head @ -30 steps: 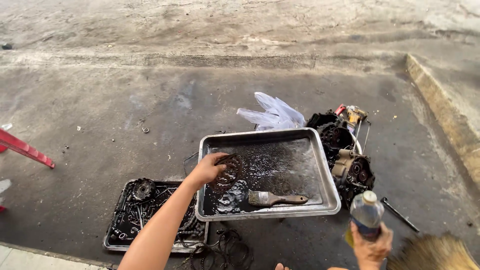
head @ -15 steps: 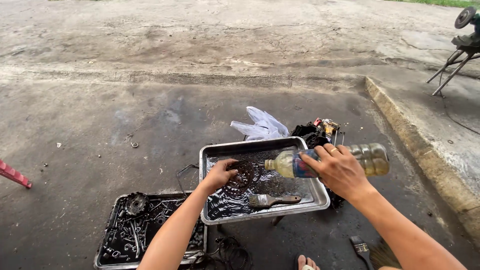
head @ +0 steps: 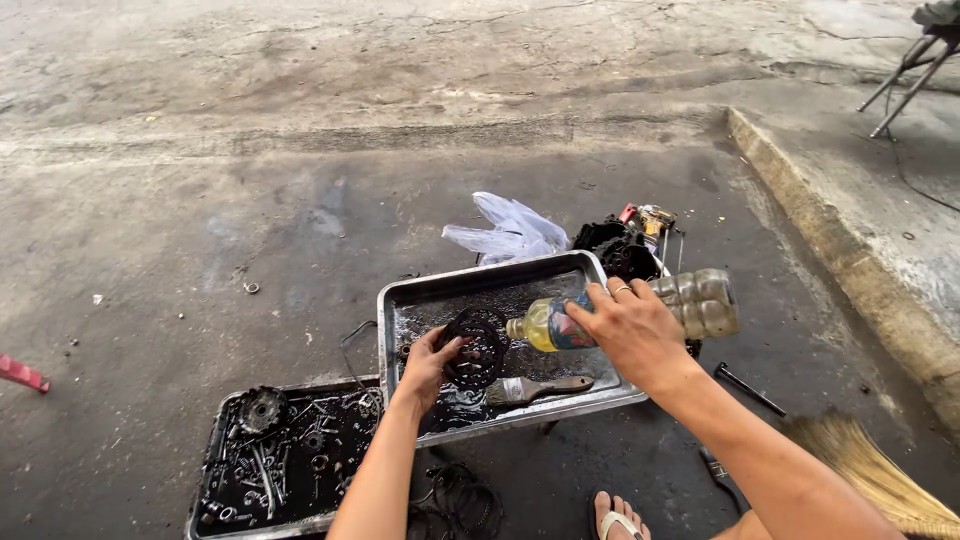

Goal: Cleaning oily motorcycle engine components using a brush and solvent in a metal tray

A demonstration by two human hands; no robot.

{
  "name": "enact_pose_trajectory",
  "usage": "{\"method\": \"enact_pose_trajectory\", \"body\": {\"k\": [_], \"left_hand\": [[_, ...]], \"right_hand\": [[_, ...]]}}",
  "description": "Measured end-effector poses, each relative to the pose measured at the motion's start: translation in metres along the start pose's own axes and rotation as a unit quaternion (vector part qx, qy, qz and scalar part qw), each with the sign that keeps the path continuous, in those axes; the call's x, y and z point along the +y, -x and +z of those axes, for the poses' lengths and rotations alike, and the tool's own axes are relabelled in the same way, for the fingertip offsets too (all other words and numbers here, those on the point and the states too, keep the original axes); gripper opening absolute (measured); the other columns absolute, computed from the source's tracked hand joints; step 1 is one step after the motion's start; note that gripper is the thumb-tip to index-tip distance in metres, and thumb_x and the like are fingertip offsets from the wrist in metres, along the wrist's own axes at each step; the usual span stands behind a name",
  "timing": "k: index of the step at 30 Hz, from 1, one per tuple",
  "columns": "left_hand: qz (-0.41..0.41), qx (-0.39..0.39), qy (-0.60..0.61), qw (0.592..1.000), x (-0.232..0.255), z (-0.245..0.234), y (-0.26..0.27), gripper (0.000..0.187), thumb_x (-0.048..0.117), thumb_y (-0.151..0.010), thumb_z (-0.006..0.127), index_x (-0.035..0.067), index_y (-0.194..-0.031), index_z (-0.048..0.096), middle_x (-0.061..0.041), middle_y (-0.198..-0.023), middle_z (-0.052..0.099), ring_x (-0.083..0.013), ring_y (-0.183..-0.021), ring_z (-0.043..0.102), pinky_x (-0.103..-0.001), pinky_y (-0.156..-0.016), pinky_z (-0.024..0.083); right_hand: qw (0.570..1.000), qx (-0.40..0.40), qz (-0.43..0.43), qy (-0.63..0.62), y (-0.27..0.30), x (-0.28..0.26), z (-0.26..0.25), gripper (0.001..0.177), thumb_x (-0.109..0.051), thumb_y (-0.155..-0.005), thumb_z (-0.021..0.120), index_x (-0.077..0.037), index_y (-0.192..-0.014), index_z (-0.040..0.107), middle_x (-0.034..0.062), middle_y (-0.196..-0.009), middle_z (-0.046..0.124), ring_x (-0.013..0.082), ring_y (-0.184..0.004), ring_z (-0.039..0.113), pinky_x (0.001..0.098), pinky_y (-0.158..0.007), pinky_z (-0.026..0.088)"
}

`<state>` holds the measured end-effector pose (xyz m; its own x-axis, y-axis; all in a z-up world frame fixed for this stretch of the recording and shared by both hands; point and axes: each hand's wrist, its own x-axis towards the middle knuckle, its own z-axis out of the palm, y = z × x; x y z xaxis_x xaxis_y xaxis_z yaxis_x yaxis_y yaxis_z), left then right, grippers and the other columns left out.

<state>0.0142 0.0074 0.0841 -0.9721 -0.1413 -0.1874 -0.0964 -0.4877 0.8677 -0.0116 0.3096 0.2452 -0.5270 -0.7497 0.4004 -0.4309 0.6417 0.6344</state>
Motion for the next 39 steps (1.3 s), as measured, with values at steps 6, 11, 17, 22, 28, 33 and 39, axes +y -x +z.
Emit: {"method": "enact_pose_trajectory", "body": {"k": [6,11,17,22,28,33,39], "left_hand": [[0.000,0.001,0.223,0.975,-0.072,-0.009,-0.029,0.027,0.005,-0.094,0.069,0.007,-0.120,0.064,-0.017,-0.113,0.074,-0.0446,-0.096,0.074,-0.058,-0.082,0.062],[0.029,-0.015,0.285,0.958,-0.081,0.002,-0.027,0.025,0.005,-0.093,0.070,0.010,-0.117,0.065,-0.017,-0.115,0.075,-0.0466,-0.102,0.073,-0.059,-0.085,0.061],[0.086,0.003,0.274,0.958,-0.083,-0.008,-0.025,0.023,0.004,-0.093,0.071,0.007,-0.116,0.068,-0.017,-0.110,0.076,-0.0458,-0.097,0.074,-0.053,-0.082,0.063],[0.092,-0.002,0.274,0.957,-0.077,-0.006,-0.019,0.025,0.004,-0.092,0.071,0.007,-0.117,0.068,-0.017,-0.108,0.076,-0.0454,-0.094,0.075,-0.052,-0.080,0.064],[0.091,0.000,0.263,0.960,-0.074,0.001,-0.018,0.024,0.003,-0.092,0.070,0.005,-0.116,0.068,-0.018,-0.107,0.076,-0.0441,-0.095,0.075,-0.050,-0.078,0.064],[0.082,0.006,0.279,0.957,-0.068,0.005,-0.014,0.025,0.004,-0.094,0.069,0.004,-0.118,0.067,-0.020,-0.109,0.076,-0.0461,-0.095,0.074,-0.053,-0.078,0.064],[0.078,0.016,0.283,0.956,-0.075,-0.005,-0.028,0.024,0.003,-0.095,0.068,0.005,-0.118,0.066,-0.019,-0.111,0.075,-0.0481,-0.096,0.073,-0.056,-0.079,0.064]], "right_hand": [[0.999,-0.023,0.020,-0.016,-0.010,0.000,-0.025,0.042,-0.009,-0.084,0.063,-0.034,-0.118,0.068,0.0046,-0.101,0.069,0.0259,-0.093,0.066,0.0395,-0.085,0.049],[0.999,-0.035,0.027,0.006,-0.017,-0.005,-0.039,0.046,-0.013,-0.083,0.063,-0.037,-0.123,0.065,0.0027,-0.098,0.065,0.0245,-0.091,0.064,0.0385,-0.083,0.049],[0.997,-0.055,0.049,0.014,-0.018,-0.016,-0.050,0.059,-0.023,-0.072,0.075,-0.041,-0.126,0.063,0.0004,-0.097,0.063,0.0228,-0.094,0.063,0.0366,-0.088,0.048],[0.996,-0.064,0.059,0.017,-0.014,-0.016,-0.052,0.064,-0.026,-0.068,0.078,-0.040,-0.128,0.062,0.0007,-0.098,0.062,0.0231,-0.095,0.062,0.0371,-0.089,0.049],[0.994,-0.091,0.064,0.000,-0.011,-0.015,-0.051,0.074,-0.030,-0.063,0.084,-0.040,-0.132,0.059,0.0005,-0.105,0.062,0.0220,-0.103,0.062,0.0374,-0.095,0.048],[0.992,-0.104,0.074,0.008,-0.004,-0.014,-0.049,0.070,-0.029,-0.066,0.083,-0.039,-0.131,0.060,0.0008,-0.106,0.063,0.0223,-0.103,0.063,0.0377,-0.096,0.049],[0.985,-0.146,0.090,-0.005,0.008,-0.012,-0.041,0.076,-0.033,-0.067,0.083,-0.039,-0.138,0.056,0.0015,-0.110,0.062,0.0227,-0.108,0.063,0.0379,-0.096,0.048]]}}
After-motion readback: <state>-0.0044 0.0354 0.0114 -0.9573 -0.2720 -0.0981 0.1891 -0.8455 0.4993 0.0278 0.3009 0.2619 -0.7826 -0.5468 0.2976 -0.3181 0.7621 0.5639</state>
